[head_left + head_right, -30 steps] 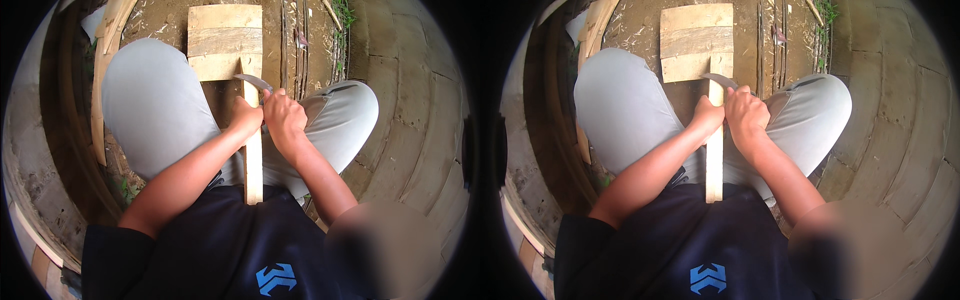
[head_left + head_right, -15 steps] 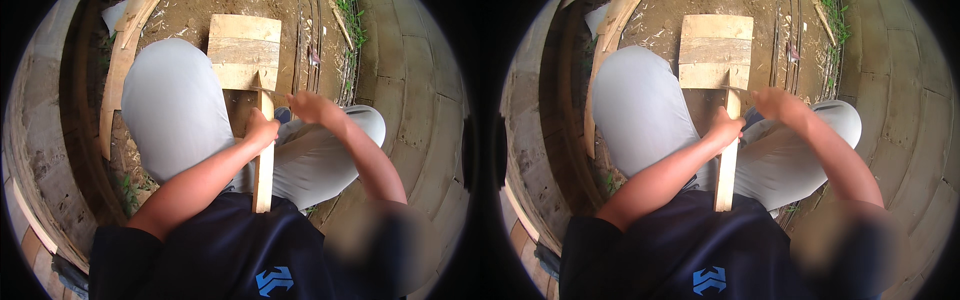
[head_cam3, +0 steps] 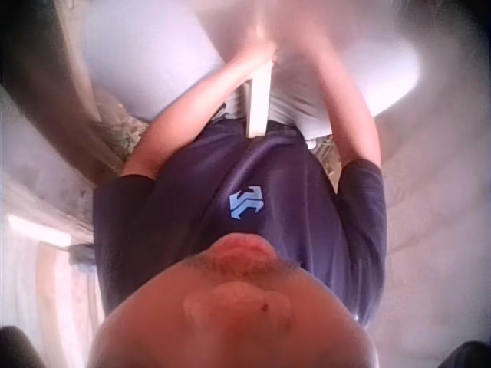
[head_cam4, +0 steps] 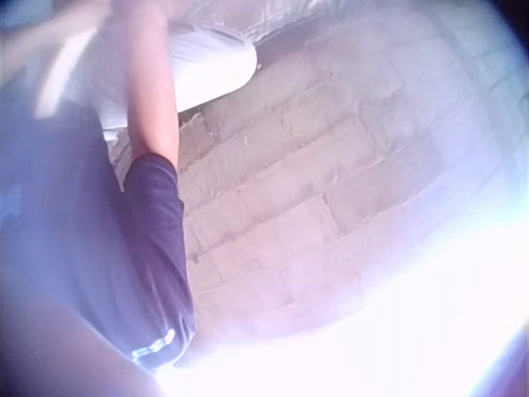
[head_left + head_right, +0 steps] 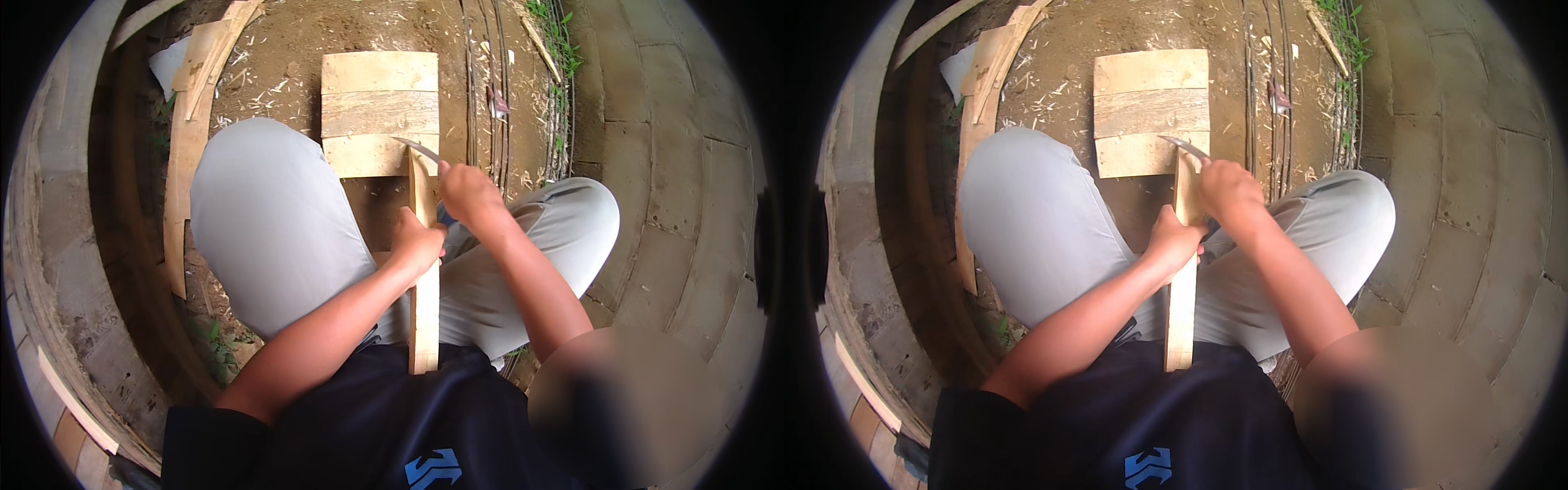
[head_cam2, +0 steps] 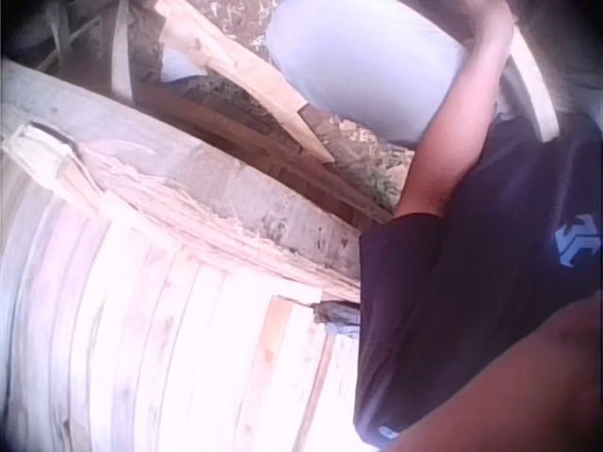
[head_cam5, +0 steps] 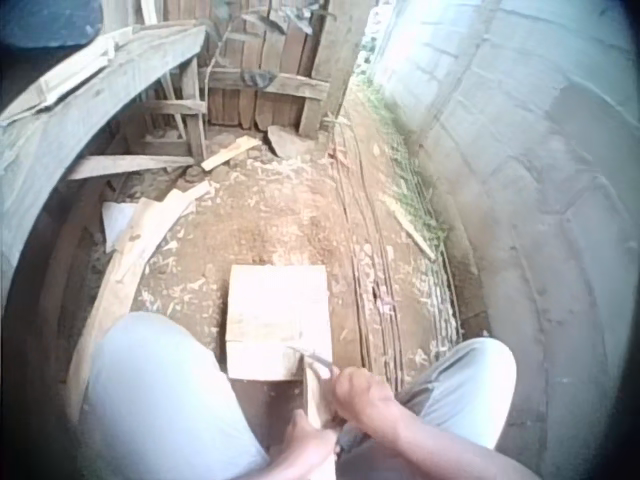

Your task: The person sits on the ground and uses a knife to carve a long wooden plank. They repeatedly shave thin layers from the wood's surface, occasionally pausing to inspect the piece before continuing.

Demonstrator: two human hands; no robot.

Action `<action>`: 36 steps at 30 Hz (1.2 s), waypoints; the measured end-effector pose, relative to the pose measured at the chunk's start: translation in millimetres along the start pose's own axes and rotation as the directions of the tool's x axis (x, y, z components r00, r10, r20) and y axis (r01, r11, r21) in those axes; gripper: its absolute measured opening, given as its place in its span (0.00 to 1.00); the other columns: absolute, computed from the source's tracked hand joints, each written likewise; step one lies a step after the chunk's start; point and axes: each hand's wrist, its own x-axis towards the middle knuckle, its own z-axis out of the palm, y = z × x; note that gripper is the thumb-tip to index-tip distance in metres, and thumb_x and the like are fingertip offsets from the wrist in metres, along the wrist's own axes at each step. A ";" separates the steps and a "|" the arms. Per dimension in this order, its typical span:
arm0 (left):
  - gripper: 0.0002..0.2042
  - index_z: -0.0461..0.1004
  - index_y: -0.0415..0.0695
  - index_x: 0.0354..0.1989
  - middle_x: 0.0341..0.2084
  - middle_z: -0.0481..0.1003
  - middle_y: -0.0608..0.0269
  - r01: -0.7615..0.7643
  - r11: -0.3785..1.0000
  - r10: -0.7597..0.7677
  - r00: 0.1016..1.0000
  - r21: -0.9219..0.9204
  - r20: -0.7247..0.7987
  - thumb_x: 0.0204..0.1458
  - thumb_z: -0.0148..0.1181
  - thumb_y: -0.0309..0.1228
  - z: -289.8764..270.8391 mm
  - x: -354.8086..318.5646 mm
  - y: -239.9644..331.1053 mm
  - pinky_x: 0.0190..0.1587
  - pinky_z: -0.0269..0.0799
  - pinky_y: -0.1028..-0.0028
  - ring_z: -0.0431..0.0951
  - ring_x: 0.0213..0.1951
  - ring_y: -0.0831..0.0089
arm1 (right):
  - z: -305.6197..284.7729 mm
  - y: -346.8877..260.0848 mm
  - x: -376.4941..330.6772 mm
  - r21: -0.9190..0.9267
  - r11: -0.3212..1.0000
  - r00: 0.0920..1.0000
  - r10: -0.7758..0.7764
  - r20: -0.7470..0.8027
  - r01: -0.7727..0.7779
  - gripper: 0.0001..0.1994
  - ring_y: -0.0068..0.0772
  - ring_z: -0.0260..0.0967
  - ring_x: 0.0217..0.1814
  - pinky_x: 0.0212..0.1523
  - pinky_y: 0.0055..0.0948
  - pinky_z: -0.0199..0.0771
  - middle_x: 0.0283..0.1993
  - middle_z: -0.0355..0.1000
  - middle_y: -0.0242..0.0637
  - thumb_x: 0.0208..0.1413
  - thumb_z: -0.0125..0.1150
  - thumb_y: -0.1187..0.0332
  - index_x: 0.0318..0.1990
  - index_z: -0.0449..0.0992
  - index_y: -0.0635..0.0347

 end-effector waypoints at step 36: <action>0.18 0.58 0.35 0.45 0.27 0.69 0.55 0.037 0.987 -0.045 0.998 -0.157 -0.046 0.51 0.60 0.25 -15.7 -8.0 -8.5 0.18 0.70 0.70 0.71 0.20 0.73 | 21.4 43.7 -40.7 -0.181 0.850 0.856 -0.512 -0.070 0.494 0.22 0.52 0.73 0.22 0.21 0.44 0.75 0.21 0.70 0.47 0.68 0.49 0.60 0.26 0.75 0.68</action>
